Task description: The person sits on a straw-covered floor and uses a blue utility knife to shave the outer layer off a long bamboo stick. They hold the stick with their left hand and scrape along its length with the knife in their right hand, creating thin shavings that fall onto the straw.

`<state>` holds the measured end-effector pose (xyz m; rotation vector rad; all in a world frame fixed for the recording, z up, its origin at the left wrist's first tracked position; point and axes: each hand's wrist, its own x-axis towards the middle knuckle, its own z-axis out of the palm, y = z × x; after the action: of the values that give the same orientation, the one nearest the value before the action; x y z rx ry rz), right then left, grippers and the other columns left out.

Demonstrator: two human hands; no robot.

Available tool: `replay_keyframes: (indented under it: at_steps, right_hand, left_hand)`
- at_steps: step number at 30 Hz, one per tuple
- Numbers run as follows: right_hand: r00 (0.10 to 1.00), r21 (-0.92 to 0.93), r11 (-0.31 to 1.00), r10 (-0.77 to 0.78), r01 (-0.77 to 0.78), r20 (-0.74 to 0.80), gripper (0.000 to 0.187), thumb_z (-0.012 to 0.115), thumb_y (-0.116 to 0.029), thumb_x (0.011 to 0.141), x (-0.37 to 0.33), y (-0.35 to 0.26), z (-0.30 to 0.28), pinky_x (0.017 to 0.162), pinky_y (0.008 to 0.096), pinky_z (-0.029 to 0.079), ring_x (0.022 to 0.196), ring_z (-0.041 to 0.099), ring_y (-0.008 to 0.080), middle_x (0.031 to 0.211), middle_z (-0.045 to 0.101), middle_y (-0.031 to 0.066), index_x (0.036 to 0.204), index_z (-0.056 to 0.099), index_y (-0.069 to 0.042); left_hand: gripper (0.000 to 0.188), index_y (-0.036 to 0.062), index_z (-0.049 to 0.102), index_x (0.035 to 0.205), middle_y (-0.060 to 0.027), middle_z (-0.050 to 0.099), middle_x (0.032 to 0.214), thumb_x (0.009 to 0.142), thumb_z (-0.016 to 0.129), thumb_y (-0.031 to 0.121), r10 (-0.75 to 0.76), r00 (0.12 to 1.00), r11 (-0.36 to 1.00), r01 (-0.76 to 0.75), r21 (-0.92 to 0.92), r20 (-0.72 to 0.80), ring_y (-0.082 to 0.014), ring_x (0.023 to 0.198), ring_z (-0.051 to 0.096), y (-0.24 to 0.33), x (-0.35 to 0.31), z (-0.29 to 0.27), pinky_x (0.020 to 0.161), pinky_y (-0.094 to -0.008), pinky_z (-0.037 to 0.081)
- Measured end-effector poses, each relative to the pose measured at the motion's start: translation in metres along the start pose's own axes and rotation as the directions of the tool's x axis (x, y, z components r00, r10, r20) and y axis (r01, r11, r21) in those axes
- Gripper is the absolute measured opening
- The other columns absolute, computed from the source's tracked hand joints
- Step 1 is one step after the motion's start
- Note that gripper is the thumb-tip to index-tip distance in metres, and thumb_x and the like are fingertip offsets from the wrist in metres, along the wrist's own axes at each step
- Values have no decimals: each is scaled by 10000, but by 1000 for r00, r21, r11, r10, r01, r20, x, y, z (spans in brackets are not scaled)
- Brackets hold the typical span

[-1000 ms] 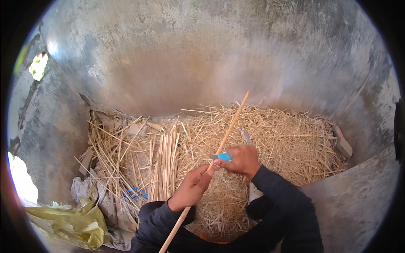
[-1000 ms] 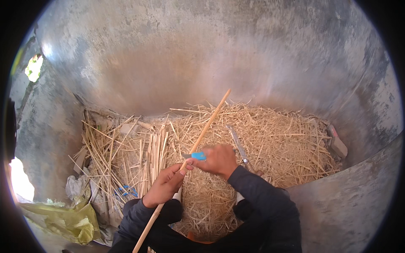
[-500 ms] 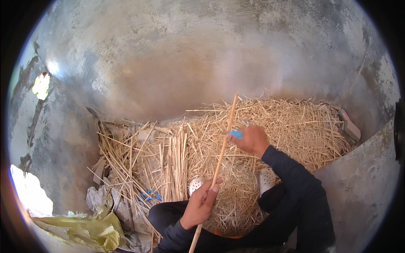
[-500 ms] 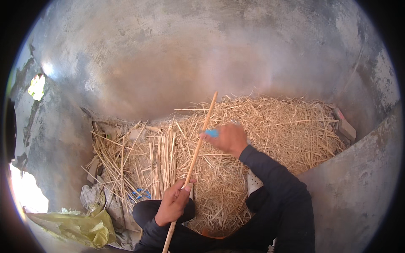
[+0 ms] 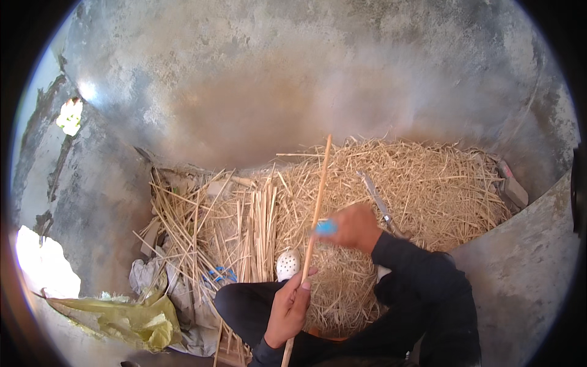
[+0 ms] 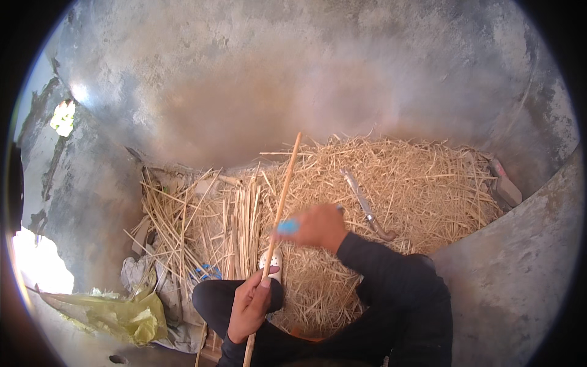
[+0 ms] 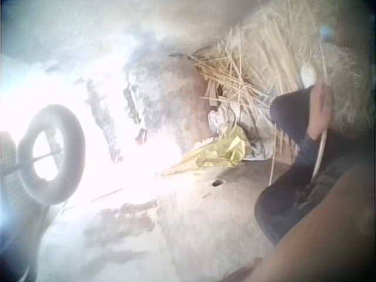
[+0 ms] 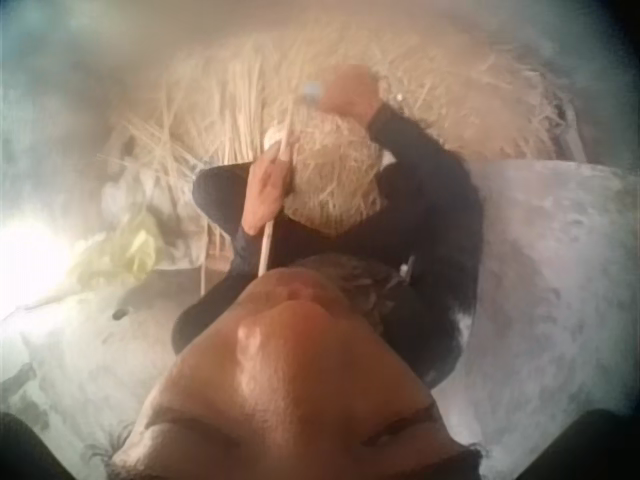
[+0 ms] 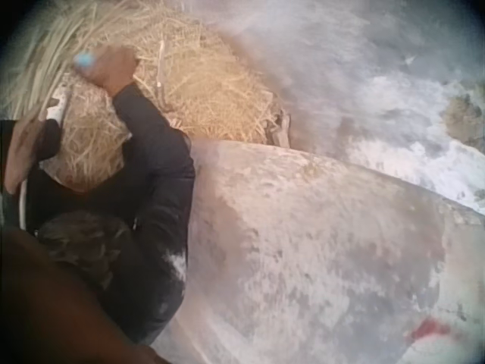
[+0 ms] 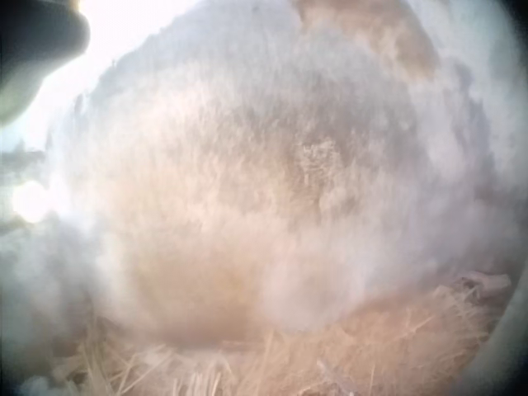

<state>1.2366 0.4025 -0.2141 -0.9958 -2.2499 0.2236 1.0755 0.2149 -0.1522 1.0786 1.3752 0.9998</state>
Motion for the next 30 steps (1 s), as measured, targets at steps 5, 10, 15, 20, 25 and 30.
replay_keyframes:
  at_steps: [5,10,15,20,25,30]
  right_hand:
    - [987,8,998,67,-69,148,831,377,-858,797,2,3,0,403,383,435,416,584,233,470,553,86,598,662,-103]
    - [987,7,988,154,-155,52,842,365,-857,805,5,20,0,408,413,422,389,533,255,478,555,99,604,666,-98]
    - [998,-24,999,32,-31,46,681,477,-736,856,9,17,-12,422,405,431,414,544,278,504,571,89,616,681,-132]
    - [995,-32,999,18,-21,-100,751,414,-775,857,-5,14,6,413,414,424,410,545,276,502,563,82,614,669,-112]
    - [996,2,996,89,-90,27,752,439,-800,828,11,29,-13,417,400,428,420,554,264,489,554,78,644,694,-117]
    - [979,-101,994,-63,44,-195,819,407,-860,787,-3,26,11,386,381,391,367,487,217,432,495,61,584,650,-105]
  left_hand:
    - [376,-11,489,1353,84,352,654,1049,439,205,-3,1000,995,6,-105,28,-4,564,301,1,-7,0,506,-192,240]
    - [392,-34,491,1340,93,348,622,1041,464,218,-1,1000,997,3,-73,22,1,532,296,3,-16,8,487,-186,227]
    - [383,-11,484,1367,91,354,640,1046,454,195,-31,999,994,34,-101,32,0,564,304,5,-20,3,502,-194,241]
    - [399,-39,481,1357,96,341,619,1039,464,201,4,1000,997,-2,-83,23,2,535,290,5,-20,9,484,-191,218]
    - [398,-36,484,1358,97,342,623,1037,466,199,1,1000,997,1,-78,25,2,535,289,15,-19,9,486,-193,213]
    - [378,-10,492,1363,91,352,646,1042,462,186,6,1000,1000,-6,-13,24,-3,559,297,14,-19,9,501,-199,228]
